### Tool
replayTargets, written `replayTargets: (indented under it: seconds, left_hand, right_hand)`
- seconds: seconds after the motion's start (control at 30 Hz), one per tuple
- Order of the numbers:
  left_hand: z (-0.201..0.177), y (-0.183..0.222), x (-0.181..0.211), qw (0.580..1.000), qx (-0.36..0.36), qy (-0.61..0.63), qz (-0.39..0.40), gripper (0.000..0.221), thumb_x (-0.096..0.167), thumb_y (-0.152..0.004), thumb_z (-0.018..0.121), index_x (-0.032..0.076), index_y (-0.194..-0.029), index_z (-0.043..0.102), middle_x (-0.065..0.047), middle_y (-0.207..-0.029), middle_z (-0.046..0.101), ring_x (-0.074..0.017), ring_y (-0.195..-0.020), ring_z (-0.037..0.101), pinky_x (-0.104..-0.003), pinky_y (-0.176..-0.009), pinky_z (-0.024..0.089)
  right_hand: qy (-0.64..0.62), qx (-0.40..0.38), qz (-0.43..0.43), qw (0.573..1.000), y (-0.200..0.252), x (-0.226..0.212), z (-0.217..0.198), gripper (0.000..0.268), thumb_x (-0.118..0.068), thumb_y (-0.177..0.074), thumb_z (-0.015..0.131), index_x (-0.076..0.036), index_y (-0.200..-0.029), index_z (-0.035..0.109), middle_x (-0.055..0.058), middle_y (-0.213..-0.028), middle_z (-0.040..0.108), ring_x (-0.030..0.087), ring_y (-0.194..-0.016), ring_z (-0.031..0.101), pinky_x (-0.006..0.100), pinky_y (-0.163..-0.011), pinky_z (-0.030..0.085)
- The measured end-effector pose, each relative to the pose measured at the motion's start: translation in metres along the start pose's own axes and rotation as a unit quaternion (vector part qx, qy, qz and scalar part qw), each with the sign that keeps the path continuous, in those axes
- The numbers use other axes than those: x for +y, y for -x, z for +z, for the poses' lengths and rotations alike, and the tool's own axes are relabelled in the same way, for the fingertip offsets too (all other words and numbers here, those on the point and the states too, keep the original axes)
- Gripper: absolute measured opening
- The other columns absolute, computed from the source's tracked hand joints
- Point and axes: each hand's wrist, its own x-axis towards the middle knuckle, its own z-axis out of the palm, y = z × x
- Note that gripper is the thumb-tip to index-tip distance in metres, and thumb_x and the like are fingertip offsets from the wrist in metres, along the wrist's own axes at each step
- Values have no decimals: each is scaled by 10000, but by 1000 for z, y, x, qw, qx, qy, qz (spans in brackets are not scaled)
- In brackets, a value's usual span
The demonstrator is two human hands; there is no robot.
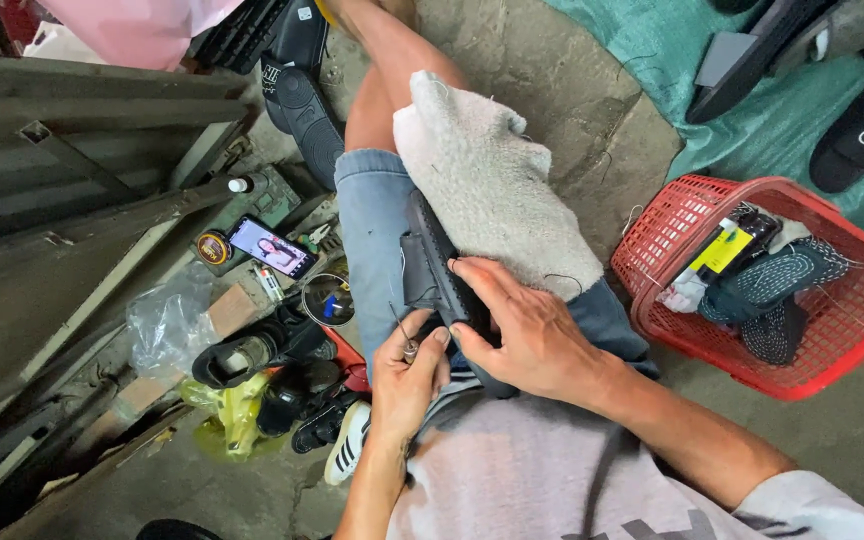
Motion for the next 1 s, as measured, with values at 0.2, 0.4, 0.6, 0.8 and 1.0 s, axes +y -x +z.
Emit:
replayTargets:
  seconds: [0.2,0.4,0.6,0.8,1.0]
  left_hand:
    - [-14,8,15,999,-23,-42,-2,99,52,-922,681,41,-874,767,-59,-489,618,-78,-358,428,-216,-355,331]
    - [1,6,11,996,67,-61,-17,284,146,-942,701,69,-1210,753,-9,-587,617,-41,-539,545,-198,-551,436]
    - [3,1,15,999,-15,-19,-39,83,133,-990,647,74,-1000,705,-22,-551,592,-48,-442,350,-237,-408,279]
    - [-2,15,30,958,3,-239,161,256,199,-981,658,83,-754,657,14,-641,582,-97,-564,452,-276,-541,382]
    - [2,21,29,811,35,-395,430,318,138,-990,624,82,-692,531,-5,-617,490,-142,-474,391,-309,-412,297]
  right_hand:
    - [7,-26,28,999,1,2,-2,617,-260,-894,654,-75,-1459,490,152,-1386,592,340,-884,719,466,-744,552]
    - [29,-43,45,998,1,4,0,642,-302,-897,630,-97,-1477,448,80,-1459,554,292,-1153,670,451,-880,534]
    - [21,-48,67,996,2,4,-3,640,-284,-877,611,-117,-1475,460,69,-1440,576,276,-857,723,452,-813,531]
    - [24,-40,97,994,7,8,-1,601,-347,-899,618,-121,-1442,499,42,-1359,618,226,-648,681,468,-744,513]
    - [35,-16,80,996,9,8,2,573,-321,-895,627,-112,-1420,528,41,-1360,634,219,-614,678,450,-745,531]
